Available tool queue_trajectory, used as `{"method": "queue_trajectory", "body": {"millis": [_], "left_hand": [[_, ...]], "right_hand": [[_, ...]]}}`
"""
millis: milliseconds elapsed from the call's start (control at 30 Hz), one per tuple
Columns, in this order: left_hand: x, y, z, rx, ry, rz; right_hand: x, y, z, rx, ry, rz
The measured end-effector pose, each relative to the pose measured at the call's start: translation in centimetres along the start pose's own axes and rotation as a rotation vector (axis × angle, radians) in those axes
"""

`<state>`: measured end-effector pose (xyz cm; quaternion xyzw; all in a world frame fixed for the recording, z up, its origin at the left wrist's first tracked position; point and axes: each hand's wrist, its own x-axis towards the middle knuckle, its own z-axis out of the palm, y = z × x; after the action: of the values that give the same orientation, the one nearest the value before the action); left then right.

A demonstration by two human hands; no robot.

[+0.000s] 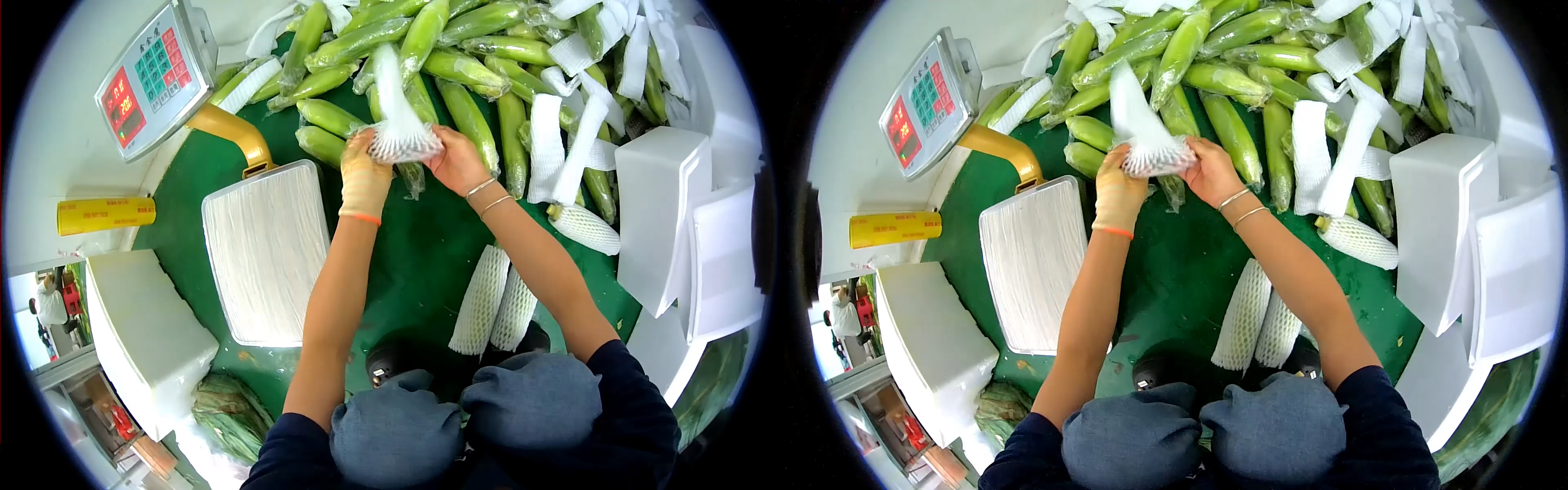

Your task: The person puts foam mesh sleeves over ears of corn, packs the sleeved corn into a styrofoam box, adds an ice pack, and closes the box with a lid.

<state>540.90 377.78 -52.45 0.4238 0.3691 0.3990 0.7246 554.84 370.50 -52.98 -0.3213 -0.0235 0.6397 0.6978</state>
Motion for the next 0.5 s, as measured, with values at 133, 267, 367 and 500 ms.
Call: {"method": "queue_trajectory", "body": {"millis": [133, 267, 367, 500], "left_hand": [[-0.7, -3.6, 2.0, 0.785, 0.387, 0.034], [-0.7, -5.2, 0.1, 0.868, 0.011, -0.269], [-5.1, 0.1, 3.1, 1.444, -0.665, 0.195], [-13.6, 1.7, 4.6, 1.217, -0.545, 0.133]], "right_hand": [[-0.2, 2.6, -1.9, -1.077, 0.138, -0.459], [-1.9, 2.6, -3.0, -1.177, 0.201, -0.427], [-7.0, 0.4, -0.3, -1.131, 0.041, -0.3], [-15.7, -2.4, 5.6, -1.127, -0.113, -0.234]]}}
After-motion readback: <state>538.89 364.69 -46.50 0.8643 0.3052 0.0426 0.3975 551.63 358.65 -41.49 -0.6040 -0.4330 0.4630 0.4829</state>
